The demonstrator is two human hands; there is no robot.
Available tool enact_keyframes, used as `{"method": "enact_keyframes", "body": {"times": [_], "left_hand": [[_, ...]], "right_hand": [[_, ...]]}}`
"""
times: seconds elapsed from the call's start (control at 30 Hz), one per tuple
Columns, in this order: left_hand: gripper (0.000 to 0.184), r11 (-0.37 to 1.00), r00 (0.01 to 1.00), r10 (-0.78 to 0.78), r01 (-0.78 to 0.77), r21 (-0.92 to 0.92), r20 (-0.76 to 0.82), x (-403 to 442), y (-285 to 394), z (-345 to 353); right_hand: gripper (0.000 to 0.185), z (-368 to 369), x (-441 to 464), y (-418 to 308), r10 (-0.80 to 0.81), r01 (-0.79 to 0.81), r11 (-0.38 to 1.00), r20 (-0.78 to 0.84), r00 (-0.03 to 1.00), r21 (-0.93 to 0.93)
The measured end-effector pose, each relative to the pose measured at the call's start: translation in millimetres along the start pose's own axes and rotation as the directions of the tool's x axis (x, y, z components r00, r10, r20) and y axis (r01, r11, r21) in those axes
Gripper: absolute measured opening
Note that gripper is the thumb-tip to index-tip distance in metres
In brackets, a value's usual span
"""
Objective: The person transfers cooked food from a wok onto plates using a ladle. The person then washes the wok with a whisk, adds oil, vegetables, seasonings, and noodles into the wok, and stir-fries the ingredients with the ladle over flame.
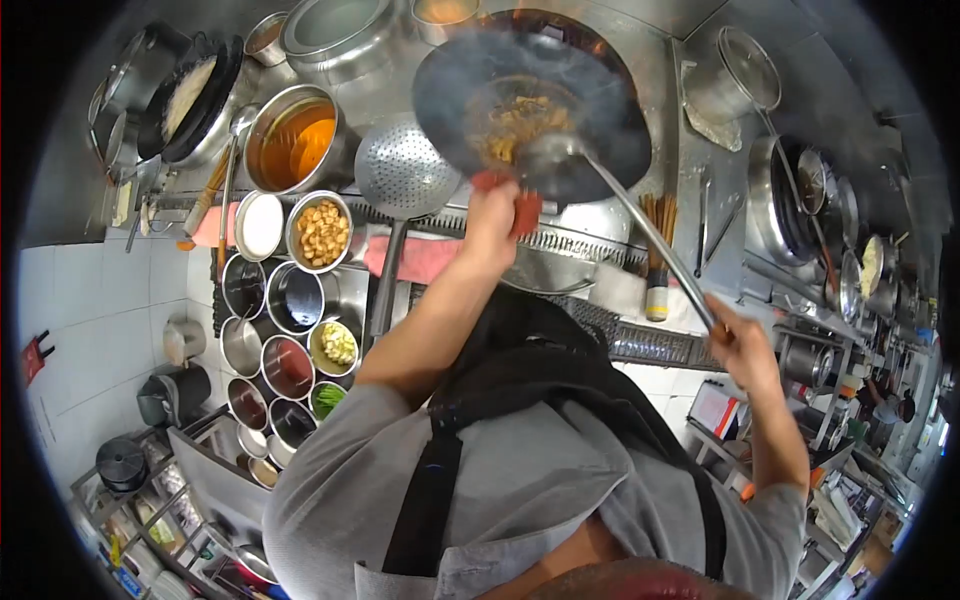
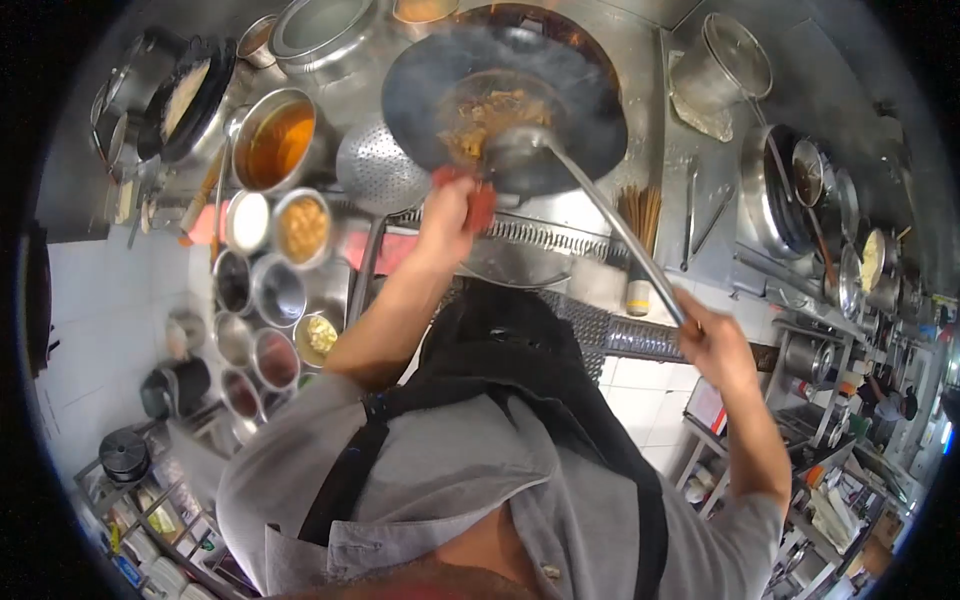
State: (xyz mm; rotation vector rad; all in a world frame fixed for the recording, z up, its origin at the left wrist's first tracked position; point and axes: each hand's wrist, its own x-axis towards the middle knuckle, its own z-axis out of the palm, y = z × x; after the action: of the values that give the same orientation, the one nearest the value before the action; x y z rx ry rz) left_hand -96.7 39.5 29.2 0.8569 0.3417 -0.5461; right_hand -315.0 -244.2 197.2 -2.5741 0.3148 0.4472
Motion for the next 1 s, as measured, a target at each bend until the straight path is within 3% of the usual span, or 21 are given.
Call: {"method": "enact_keyframes", "body": {"times": [0.03, 0.07, 0.17, 0.27, 0.33, 0.37, 0.4, 0.43, 0.47, 0.53, 0.6, 0.7, 0.77, 0.83, 0.9, 0.93, 0.97, 1.0], "left_hand": [[0.023, 0.997, 0.997, -0.067, 0.068, 0.044, -0.028, 20.3, 3.1, -0.4], [0.022, 0.988, 0.99, -0.127, 0.132, 0.083, -0.058, 34.7, 5.1, -1.1], [0.014, 0.989, 0.997, -0.047, 0.055, 0.137, -0.06, 44.4, -11.4, -17.9], [0.02, 0.993, 0.987, -0.069, 0.081, 0.081, -0.146, -1.6, -48.2, -47.8], [0.025, 0.989, 0.992, -0.111, 0.116, 0.095, -0.061, -55.0, -65.8, -74.8], [0.025, 0.988, 0.992, -0.108, 0.115, 0.104, -0.065, -61.7, -49.5, -59.0], [0.026, 0.992, 0.987, -0.081, 0.093, 0.084, -0.136, -76.7, -23.4, -30.4], [0.026, 0.996, 0.978, -0.048, 0.062, 0.064, -0.203, -82.5, -6.9, -13.4], [0.02, 0.999, 0.984, -0.032, 0.038, 0.029, -0.178, -60.9, 3.6, -7.3], [0.018, 0.994, 0.996, -0.008, 0.017, 0.107, -0.091, -6.0, 3.5, -9.5], [0.013, 0.985, 0.995, -0.095, 0.099, 0.144, -0.034, 21.9, 7.8, -1.0], [0.014, 0.989, 0.997, -0.052, 0.06, 0.137, -0.061, 37.5, -26.9, -27.6], [0.021, 0.999, 0.985, 0.035, -0.03, -0.035, 0.17, 5.9, -72.8, -84.2], [0.021, 0.979, 0.989, -0.14, 0.146, 0.143, -0.055, -89.6, -35.1, -30.1], [0.018, 0.982, 0.989, -0.126, 0.136, 0.133, -0.078, -68.8, -5.3, -15.4], [0.016, 0.986, 0.992, -0.099, 0.109, 0.125, -0.084, -50.2, 7.9, -9.9], [0.012, 0.99, 0.995, -0.012, 0.025, 0.136, -0.101, -27.2, 14.0, 7.5], [0.014, 0.991, 0.999, -0.024, 0.029, 0.128, -0.047, 5.1, 8.0, -0.3]], "right_hand": [[0.061, 10.9, 17.4, 4.7, 0.0, 0.0, 0.997, 0.002, 1.0, 0.073], [0.06, 19.8, 38.2, 7.0, -0.024, 0.025, 0.999, -0.037, 0.999, 0.021], [0.06, 62.4, 96.9, 19.8, -0.124, 0.115, 0.991, -0.172, 0.977, -0.064], [0.063, 99.9, 111.0, 32.3, -0.18, 0.18, 0.983, -0.349, 0.92, -0.031], [0.062, 99.9, 82.3, 14.8, -0.094, 0.111, 0.993, -0.36, 0.928, 0.027], [0.062, 106.4, 70.3, 26.6, -0.15, 0.183, 0.982, -0.397, 0.905, 0.047], [0.062, 108.6, 56.4, 27.2, -0.153, 0.19, 0.98, -0.389, 0.908, 0.056], [0.059, 107.7, 44.3, 25.1, -0.059, 0.112, 0.985, -0.348, 0.936, 0.134], [0.056, 106.8, 35.8, 25.0, 0.035, 0.031, 0.978, -0.307, 0.951, 0.206], [0.053, 117.7, 35.0, 34.0, 0.004, 0.091, 0.967, -0.371, 0.929, 0.239], [0.053, 125.3, 38.7, 33.9, 0.001, 0.104, 0.968, -0.414, 0.91, 0.23], [0.052, 132.8, 42.8, 25.2, 0.023, 0.12, 0.952, -0.453, 0.891, 0.283], [0.051, 130.4, 30.2, 21.9, 0.064, 0.105, 0.932, -0.443, 0.894, 0.348], [0.047, 144.1, 23.2, 39.1, 0.051, 0.145, 0.927, -0.501, 0.864, 0.346], [0.039, 159.6, 17.7, 48.7, 0.065, 0.13, 0.916, -0.46, 0.885, 0.379], [0.032, 155.1, 18.4, 39.1, 0.141, 0.04, 0.903, -0.384, 0.912, 0.427], [0.031, 154.9, 28.4, 35.7, 0.159, 0.015, 0.905, -0.371, 0.915, 0.425], [0.03, 156.4, 34.0, 32.7, 0.183, -0.019, 0.906, -0.351, 0.918, 0.423]]}}
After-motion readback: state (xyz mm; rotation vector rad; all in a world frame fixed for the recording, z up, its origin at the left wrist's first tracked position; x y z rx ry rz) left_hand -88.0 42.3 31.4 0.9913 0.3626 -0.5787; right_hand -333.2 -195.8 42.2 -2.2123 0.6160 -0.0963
